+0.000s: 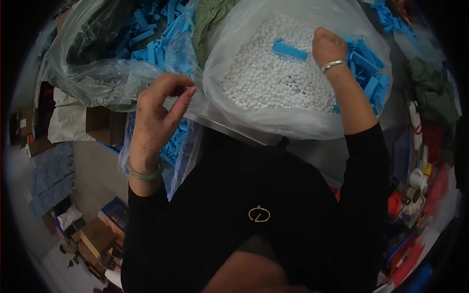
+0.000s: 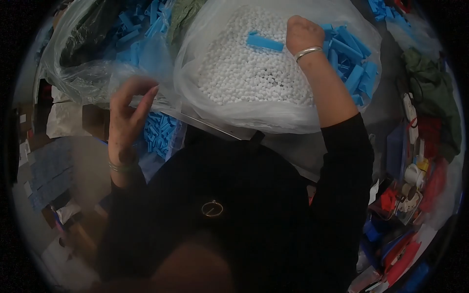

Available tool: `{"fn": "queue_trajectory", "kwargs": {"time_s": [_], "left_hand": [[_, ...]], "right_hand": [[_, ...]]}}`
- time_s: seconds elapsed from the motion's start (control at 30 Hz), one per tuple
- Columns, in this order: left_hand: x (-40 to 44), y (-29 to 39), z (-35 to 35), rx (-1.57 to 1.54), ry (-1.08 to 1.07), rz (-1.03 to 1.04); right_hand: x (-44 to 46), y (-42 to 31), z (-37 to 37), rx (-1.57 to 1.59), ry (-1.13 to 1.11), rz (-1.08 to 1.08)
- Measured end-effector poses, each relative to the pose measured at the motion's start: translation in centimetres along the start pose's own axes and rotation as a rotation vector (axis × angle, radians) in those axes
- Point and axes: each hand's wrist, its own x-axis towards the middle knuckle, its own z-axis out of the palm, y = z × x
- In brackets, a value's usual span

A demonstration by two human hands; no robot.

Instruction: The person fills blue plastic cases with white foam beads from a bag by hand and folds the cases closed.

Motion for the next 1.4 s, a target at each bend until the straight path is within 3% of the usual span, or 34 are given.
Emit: {"fn": "queue_trajectory", "kwargs": {"time_s": [0.07, 0.17, 0.27, 0.33, 0.37, 0.43, 0.47, 0.67, 0.73, 0.87, 0.93, 0.97, 1.03, 1.1, 1.17, 1.33, 1.4], "left_hand": [[-0.4, -0.8, -0.2, 0.001, 0.006, -0.012], [-0.5, -1.3, -0.2, -0.028, 0.008, -0.058], [0.3, -0.9, 0.6, -0.041, 0.007, -0.012], [1.2, -0.2, 0.9, -0.056, -0.02, 0.05], [1.5, 0.0, 1.1, -0.053, -0.017, 0.046], [2.2, 0.1, 1.6, -0.066, -0.061, 0.109], [2.5, 0.1, 2.0, -0.064, -0.06, 0.106], [5.6, 0.2, 8.2, -0.194, 0.003, 0.226], [6.9, -0.1, 11.0, -0.109, 0.175, 0.379], [7.8, 0.3, 13.8, -0.201, 0.144, 0.43], [7.2, 0.9, 14.1, -0.408, -0.095, 0.152], [6.9, 1.0, 14.2, -0.409, -0.1, 0.154], [6.3, 1.0, 14.5, -0.462, -0.045, 0.111], [5.7, 0.4, 14.2, -0.421, -0.024, 0.09], [5.0, 0.3, 13.8, -0.379, -0.002, 0.062], [2.8, 0.4, 11.5, -0.334, 0.087, 0.106], [1.4, 0.1, 8.3, -0.217, 0.014, 0.07]], "right_hand": [[1.1, -0.3, 1.7, -0.008, -0.046, 0.04], [2.9, -2.1, 4.3, 0.188, 0.071, 0.078], [4.3, -5.6, 4.8, 0.475, -0.054, 0.097], [4.7, -6.7, 4.1, 0.833, -0.15, 0.003], [4.7, -6.4, 3.4, 0.836, -0.151, -0.002], [3.8, -5.6, -0.5, 1.42, -0.472, 0.242], [3.3, -5.0, -1.4, 1.421, -0.474, 0.239], [0.0, -2.0, -5.2, 1.677, -0.563, -0.071], [-1.3, -2.0, -6.7, 1.737, -0.624, -0.179], [-3.7, -2.8, -8.8, 1.651, -0.528, -0.197], [-5.0, -3.7, -9.5, 1.254, -0.161, -0.182], [-5.8, -4.4, -10.0, 1.255, -0.158, -0.176], [-7.5, -6.2, -11.0, 0.964, 0.188, -0.232], [-9.0, -8.2, -12.0, 0.812, 0.194, -0.278], [-10.5, -10.2, -11.7, 0.596, 0.361, -0.314], [-11.2, -12.1, -11.5, 0.659, 0.38, -0.373], [-11.3, -12.6, -10.8, 0.719, 0.4, -0.425]]}}
